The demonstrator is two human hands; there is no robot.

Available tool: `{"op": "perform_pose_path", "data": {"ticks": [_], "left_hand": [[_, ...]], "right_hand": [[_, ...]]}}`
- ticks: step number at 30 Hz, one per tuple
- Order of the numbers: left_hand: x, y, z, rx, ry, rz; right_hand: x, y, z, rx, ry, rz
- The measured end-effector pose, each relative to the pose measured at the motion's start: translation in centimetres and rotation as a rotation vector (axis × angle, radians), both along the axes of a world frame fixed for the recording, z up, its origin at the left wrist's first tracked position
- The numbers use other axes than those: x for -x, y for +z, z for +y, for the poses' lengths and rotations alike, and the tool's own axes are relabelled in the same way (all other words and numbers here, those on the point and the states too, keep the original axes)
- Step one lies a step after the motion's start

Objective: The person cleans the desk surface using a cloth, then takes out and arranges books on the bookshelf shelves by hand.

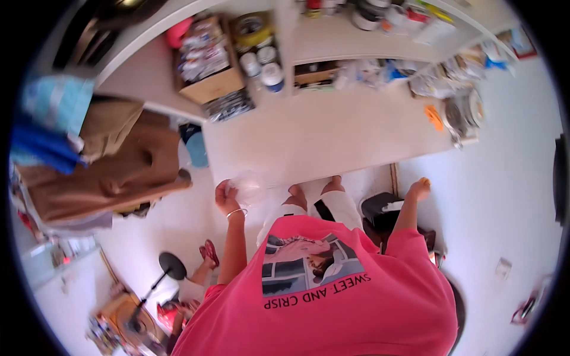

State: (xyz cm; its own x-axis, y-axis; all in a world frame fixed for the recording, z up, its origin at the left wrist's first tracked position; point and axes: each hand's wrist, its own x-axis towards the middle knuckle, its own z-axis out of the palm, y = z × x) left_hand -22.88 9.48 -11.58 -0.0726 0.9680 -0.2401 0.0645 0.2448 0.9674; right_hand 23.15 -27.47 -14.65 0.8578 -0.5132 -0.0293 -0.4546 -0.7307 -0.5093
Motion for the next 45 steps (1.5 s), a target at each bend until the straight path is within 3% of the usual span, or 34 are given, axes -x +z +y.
{"op": "perform_pose_path", "data": {"ticks": [1, 3, 4, 7, 8, 9, 10, 12, 14, 19, 20, 21, 22, 24, 27, 30, 31, 33, 35, 36, 37, 38, 40, 42, 44, 45], "left_hand": [[-1.2, -0.2, 0.8, -0.032, -0.028, -0.015], [-3.8, -0.1, 2.7, -0.055, -0.068, -0.017], [-4.7, -0.7, 3.8, -0.110, -0.093, 0.008], [-9.5, 1.8, 5.0, -0.119, -0.090, 0.002], [-10.7, 1.8, 5.3, -0.118, -0.112, 0.012], [-11.8, 2.0, 5.5, -0.120, -0.130, 0.025], [-12.9, 2.1, 5.3, -0.138, -0.149, 0.030], [-14.8, 2.5, 4.1, -0.142, -0.191, 0.021], [-16.3, 2.8, 2.0, -0.132, -0.243, 0.029], [-20.7, 0.2, -2.8, 0.065, -0.265, 0.045], [-22.0, -0.3, -3.7, 0.139, -0.236, 0.018], [-23.2, -0.9, -4.1, 0.194, -0.214, -0.021], [-24.8, -1.0, -4.5, 0.192, -0.223, -0.022], [-28.4, -1.2, -5.3, 0.236, -0.219, -0.054], [-33.8, 0.3, -6.8, 0.203, -0.248, -0.038], [-36.6, -0.3, -8.1, 0.205, -0.214, -0.060], [-37.1, -0.3, -8.7, 0.216, -0.183, -0.073], [-37.3, 0.3, -9.9, 0.235, -0.149, -0.092], [-36.9, 0.6, -10.8, 0.255, -0.111, -0.110], [-36.2, 0.6, -11.0, 0.250, -0.093, -0.104], [-35.4, 0.2, -11.0, 0.239, -0.032, -0.083], [-34.5, -0.2, -11.1, 0.231, 0.031, -0.064], [-32.7, -0.5, -11.3, 0.178, 0.079, -0.095], [-31.1, 0.4, -11.0, 0.192, 0.207, -0.104], [-29.5, 1.7, -11.5, 0.179, 0.255, -0.082], [-28.9, 2.2, -11.9, 0.171, 0.280, -0.089]], "right_hand": [[-0.5, 1.9, 1.2, 0.002, -0.046, -0.020], [0.3, 2.8, 6.1, -0.088, 0.453, -0.409], [2.5, 1.7, 9.8, -0.119, 0.635, -0.420], [12.4, -2.4, 21.6, -0.313, 1.248, -0.037], [15.2, -0.6, 25.4, -0.721, 1.365, 0.224], [16.9, -1.4, 27.9, -0.654, 1.696, 0.144], [16.8, -0.5, 28.7, -0.211, 2.079, -0.348], [15.4, -0.2, 29.4, -0.102, 1.995, -0.371], [9.6, 2.0, 27.8, -0.461, 1.652, 0.023], [-6.8, -0.5, 12.8, -0.345, 1.026, -0.257], [-9.0, 0.6, 8.3, -0.340, 0.998, -0.179], [-10.3, 1.1, 3.8, -0.497, 0.869, -0.128], [-11.3, 0.6, -0.6, -0.411, 0.742, -0.157], [-13.0, 0.6, -6.8, -0.187, 0.381, 0.030], [-14.0, 3.8, -7.0, -0.128, 0.514, -0.175], [-17.9, 5.5, -1.6, -0.009, 1.081, -0.470], [-19.4, 4.0, 0.3, 0.036, 1.107, -0.460], [-20.9, 1.6, 5.2, 0.112, 0.922, -0.436], [-19.7, -1.9, 8.3, 0.186, 1.104, -0.429], [-17.3, -3.3, 9.9, -0.141, 1.226, -0.219], [-13.7, -4.6, 11.3, -0.224, 1.397, -0.014], [-9.8, -4.9, 12.2, -0.413, 1.589, -0.164], [-4.4, -4.7, 13.9, -0.804, 2.062, 0.423], [-5.7, -0.6, 15.2, -0.629, 1.869, 0.314], [-12.2, -0.9, 17.0, -0.572, 1.436, -0.117], [-16.8, 3.6, 17.7, -0.112, 1.392, 0.220]]}}
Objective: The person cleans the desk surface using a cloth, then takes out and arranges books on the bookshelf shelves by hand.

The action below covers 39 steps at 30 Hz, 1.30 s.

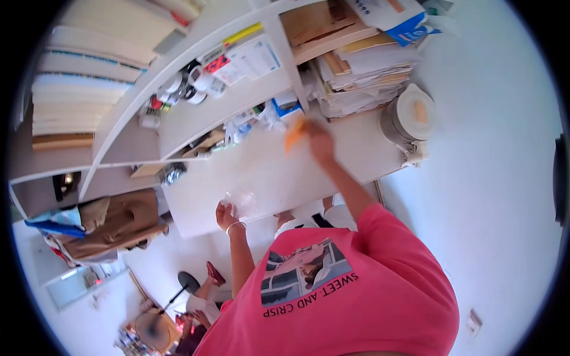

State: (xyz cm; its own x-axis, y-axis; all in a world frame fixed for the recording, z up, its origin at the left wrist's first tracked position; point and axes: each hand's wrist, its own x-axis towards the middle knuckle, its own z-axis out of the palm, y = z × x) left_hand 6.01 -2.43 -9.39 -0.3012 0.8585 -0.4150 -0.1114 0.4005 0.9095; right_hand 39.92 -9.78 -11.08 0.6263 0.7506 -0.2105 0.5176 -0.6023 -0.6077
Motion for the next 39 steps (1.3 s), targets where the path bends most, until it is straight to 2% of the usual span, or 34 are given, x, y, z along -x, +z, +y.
{"op": "perform_pose_path", "data": {"ticks": [1, 2, 4, 5, 6, 7, 8, 11, 12, 13, 14, 15, 16, 17, 19, 20, 21, 22, 23, 25, 27, 28, 29, 30, 31, 33, 34, 35, 36, 39], "left_hand": [[0.5, 0.2, -0.4, -0.012, 0.020, -0.009], [1.0, 0.1, -0.9, -0.006, 0.033, -0.007], [2.0, -0.9, -1.6, 0.031, 0.093, -0.021], [2.3, -1.3, -1.9, 0.067, 0.142, -0.041], [2.4, -1.3, -2.3, 0.069, 0.153, -0.038], [2.3, -1.3, -2.5, 0.069, 0.155, -0.027], [2.3, -1.2, -2.7, 0.068, 0.156, -0.016], [2.3, 0.3, -2.4, 0.028, 0.204, -0.058], [3.0, 0.4, -2.1, 0.026, 0.214, -0.054], [4.0, 0.5, -1.9, -0.030, 0.188, -0.041], [4.8, 0.5, -1.9, -0.086, 0.163, -0.029], [5.0, 0.6, -2.2, -0.086, 0.175, -0.031], [5.3, 1.0, -2.5, -0.057, 0.216, -0.028], [5.6, 1.3, -2.7, -0.028, 0.257, -0.024], [7.4, -0.6, -3.3, -0.038, 0.242, -0.050], [8.0, -1.2, -3.4, -0.042, 0.218, -0.077], [8.1, -1.4, -3.4, -0.043, 0.226, -0.079], [8.0, -1.4, -3.6, -0.034, 0.247, -0.076], [8.1, -1.4, -3.6, -0.027, 0.269, -0.072], [8.9, -0.3, -2.8, -0.037, 0.284, -0.093], [10.2, 0.9, -2.4, -0.090, 0.240, -0.030], [11.1, 1.1, -2.6, -0.086, 0.250, -0.026], [12.0, 1.1, -2.6, -0.076, 0.250, -0.037], [12.9, 1.0, -2.7, -0.068, 0.248, -0.049], [13.7, 0.7, -2.9, -0.067, 0.254, -0.047], [15.2, -0.2, -3.2, -0.017, 0.284, -0.005], [15.3, -0.3, -3.0, -0.016, 0.287, -0.009], [15.4, -0.2, -3.1, -0.002, 0.307, -0.024], [16.0, 0.1, -3.1, 0.010, 0.329, -0.034], [18.6, 1.2, -1.3, -0.017, 0.331, -0.008]], "right_hand": [[-2.5, -1.3, 0.4, -0.245, -0.219, 0.078], [-2.1, -2.3, 0.6, -0.242, -0.202, 0.084], [-0.4, -5.1, 0.4, -0.184, 0.090, -0.957], [3.0, -6.8, 0.2, -0.236, 0.082, -0.644], [6.6, -5.5, -0.7, -0.020, 0.328, -0.261], [11.3, -9.5, -1.9, -0.523, 0.380, -0.014], [15.4, -7.8, -3.4, -0.343, 0.555, 0.314], [17.0, -0.7, -1.8, -0.073, 1.066, 0.169], [14.7, -2.7, -1.2, -0.300, 0.607, 0.347], [12.4, -4.7, -0.7, -0.640, 0.186, 0.503], [8.2, -2.1, 0.2, -0.555, 0.077, 0.180], [4.3, -2.2, 0.7, -0.630, 0.002, -0.034], [1.4, -2.0, 0.6, -0.543, -0.043, -0.265], [0.4, -4.7, 0.7, -0.481, -0.166, -0.434], [4.7, -3.6, -0.3, -0.159, -0.107, -0.267], [8.8, -5.4, -0.9, -0.152, 0.168, -0.199], [14.1, -7.3, -2.1, -0.439, 0.380, -0.168], [18.0, -6.0, -2.8, -0.398, 0.762, 0.083], [19.1, -5.2, -1.8, -0.397, 0.776, 0.082], [20.5, -3.5, 0.9, -0.398, 0.713, 0.251], [19.3, -1.9, 3.6, -0.564, 0.241, 0.267], [16.3, -1.7, 5.9, -0.650, 0.148, 0.012], [13.5, -2.4, 7.6, -0.554, 0.148, -0.199], [12.0, -2.4, 8.7, -0.640, 0.142, -0.422], [13.2, -2.4, 8.9, -0.639, 0.147, -0.419], [17.6, -2.1, 8.6, -0.267, 0.244, -0.154], [22.0, -5.5, 7.1, -0.453, 0.443, -0.111], [27.2, -7.6, 5.5, -0.432, 0.580, 0.123], [30.4, -5.5, 4.4, -0.247, 0.974, 0.344], [35.1, -3.0, 6.0, -0.147, 1.041, 0.298]]}}
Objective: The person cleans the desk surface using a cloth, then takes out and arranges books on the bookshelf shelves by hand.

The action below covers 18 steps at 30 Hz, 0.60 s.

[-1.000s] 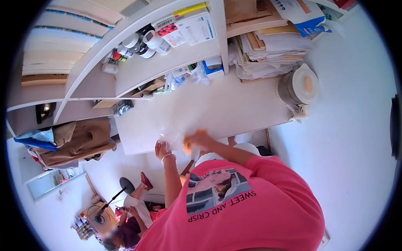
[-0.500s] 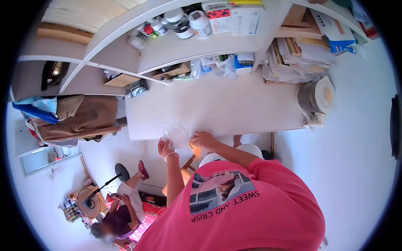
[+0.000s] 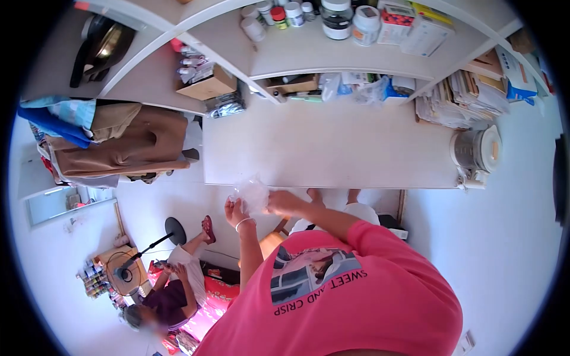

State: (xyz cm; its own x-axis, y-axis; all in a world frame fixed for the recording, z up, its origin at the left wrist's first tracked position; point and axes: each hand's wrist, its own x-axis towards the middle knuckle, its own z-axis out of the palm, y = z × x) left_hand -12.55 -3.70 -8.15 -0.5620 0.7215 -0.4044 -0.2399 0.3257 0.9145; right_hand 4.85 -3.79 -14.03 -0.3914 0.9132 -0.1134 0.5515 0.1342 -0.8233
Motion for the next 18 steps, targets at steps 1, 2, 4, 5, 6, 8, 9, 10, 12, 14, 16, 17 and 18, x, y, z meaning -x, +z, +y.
{"op": "perform_pose_path", "data": {"ticks": [1, 2, 4, 5, 6, 8, 9, 10, 12, 14, 16, 17, 18], "left_hand": [[0.9, 0.9, 0.7, -0.003, 0.001, 0.004], [1.8, 1.7, 1.2, -0.039, 0.018, -0.006], [3.8, 2.3, 1.7, -0.072, 0.037, -0.015], [4.9, 2.2, 1.8, -0.037, 0.045, -0.007], [5.9, 2.1, 1.8, -0.001, 0.051, 0.001], [7.8, 0.3, 1.7, 0.005, 0.041, -0.012], [8.2, -0.5, 2.0, 0.015, 0.033, -0.031], [7.8, -0.6, 2.5, 0.019, 0.018, -0.039], [6.4, -0.1, 3.3, 0.060, -0.005, -0.080], [6.1, -0.5, 5.5, 0.047, -0.036, -0.067], [6.7, -2.4, 8.0, -0.070, -0.177, -0.050], [4.9, -0.9, 8.8, -0.046, -0.143, -0.026], [4.9, -1.6, 9.6, -0.064, -0.225, -0.084]], "right_hand": [[1.2, 0.1, 0.5, 0.032, 0.031, -0.044], [-1.0, -1.0, 2.3, 0.000, -0.342, 0.561], [-5.2, -2.9, 8.4, -0.469, -0.721, 0.214], [-8.3, 0.3, 10.1, -0.472, -0.781, -0.139], [-9.2, -2.8, 12.3, -0.497, -0.971, -0.306], [-6.9, -0.2, 12.1, -0.523, -1.127, -0.278], [-4.2, -1.9, 11.0, -0.276, -0.832, -0.252], [-0.6, -1.8, 9.2, -0.232, -0.595, -0.157], [9.2, -6.8, 5.0, -0.025, -0.114, 0.171], [11.4, -3.0, 0.6, 0.102, 0.078, 0.165], [8.6, -0.5, 1.7, -0.484, 0.178, -0.010], [6.3, -0.2, 2.6, -0.494, 0.013, -0.047], [3.5, -0.4, 3.6, -0.502, -0.159, -0.091]]}}
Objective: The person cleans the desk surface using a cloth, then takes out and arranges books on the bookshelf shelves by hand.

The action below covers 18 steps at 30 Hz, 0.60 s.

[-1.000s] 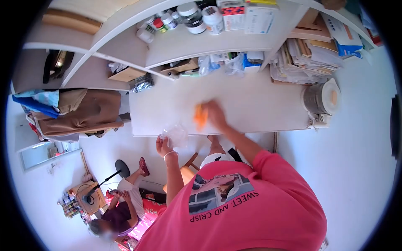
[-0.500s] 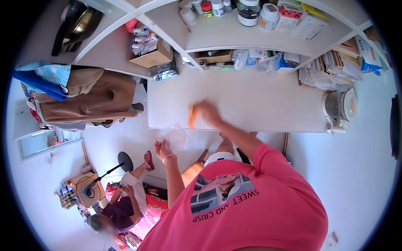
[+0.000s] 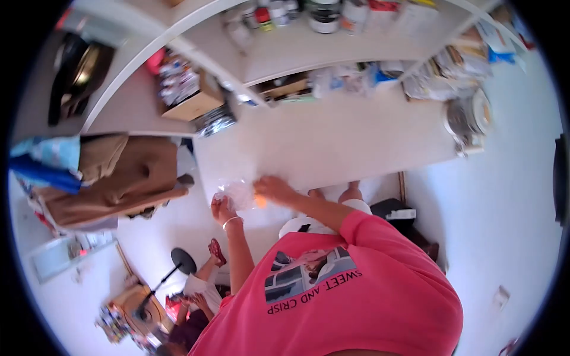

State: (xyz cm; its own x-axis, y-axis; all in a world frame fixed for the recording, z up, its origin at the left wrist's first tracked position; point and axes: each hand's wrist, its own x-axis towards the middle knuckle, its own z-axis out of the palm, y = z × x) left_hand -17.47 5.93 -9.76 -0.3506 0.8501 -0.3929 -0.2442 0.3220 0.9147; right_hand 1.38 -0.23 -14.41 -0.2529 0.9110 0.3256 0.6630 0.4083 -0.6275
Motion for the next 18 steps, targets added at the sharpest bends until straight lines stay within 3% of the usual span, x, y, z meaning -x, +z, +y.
{"op": "perform_pose_path", "data": {"ticks": [2, 4, 5, 6, 7, 8, 9, 11, 12, 14, 15, 16, 17, 18], "left_hand": [[-2.2, -0.2, 0.8, 0.052, -0.036, 0.008], [-4.7, -1.0, 1.2, 0.087, -0.102, -0.026], [-5.8, -1.1, 1.7, 0.118, -0.116, -0.040], [-7.1, -0.8, 1.9, 0.118, -0.157, -0.041], [-8.6, -0.4, 1.8, 0.127, -0.207, -0.044], [-9.8, -0.1, 1.8, 0.135, -0.252, -0.046], [-10.5, -0.6, 2.1, 0.145, -0.288, -0.046], [-12.1, -0.8, 2.4, 0.146, -0.378, -0.044], [-13.2, -1.0, 2.4, 0.150, -0.442, -0.044], [-15.3, -1.7, 2.2, 0.159, -0.479, -0.060], [-16.1, -1.9, 2.2, 0.168, -0.487, -0.066], [-17.1, -2.0, 2.1, 0.162, -0.496, -0.057], [-18.4, -2.0, 1.7, 0.155, -0.533, -0.042], [-19.7, -1.9, 1.2, 0.147, -0.569, -0.028]], "right_hand": [[-5.6, -1.3, 0.3, 0.036, -0.285, -0.274], [-12.1, -2.6, -2.6, -0.080, -0.522, -0.038], [-15.5, -1.4, -5.5, 0.202, -0.705, 0.053], [-19.6, -6.2, -9.2, 0.330, -1.001, 0.372], [-23.7, -6.4, -14.7, 0.237, -1.152, -0.158], [-27.8, -6.1, -20.1, 0.326, -1.352, -0.281], [-30.5, -6.2, -26.0, 0.163, -1.655, 0.012], [-33.2, -3.4, -31.8, 0.102, -2.227, 0.018], [-34.2, -1.7, -33.2, 0.127, -2.271, -0.379], [-34.8, 1.5, -28.2, -0.228, -1.909, -0.358], [-35.0, -0.4, -25.4, -0.085, -1.810, -0.209], [-35.0, 1.0, -21.7, -0.049, -1.604, -0.281], [-35.0, 1.5, -17.5, -0.018, -1.533, -0.110], [-35.8, 0.6, -14.2, -0.043, -1.390, -0.108]]}}
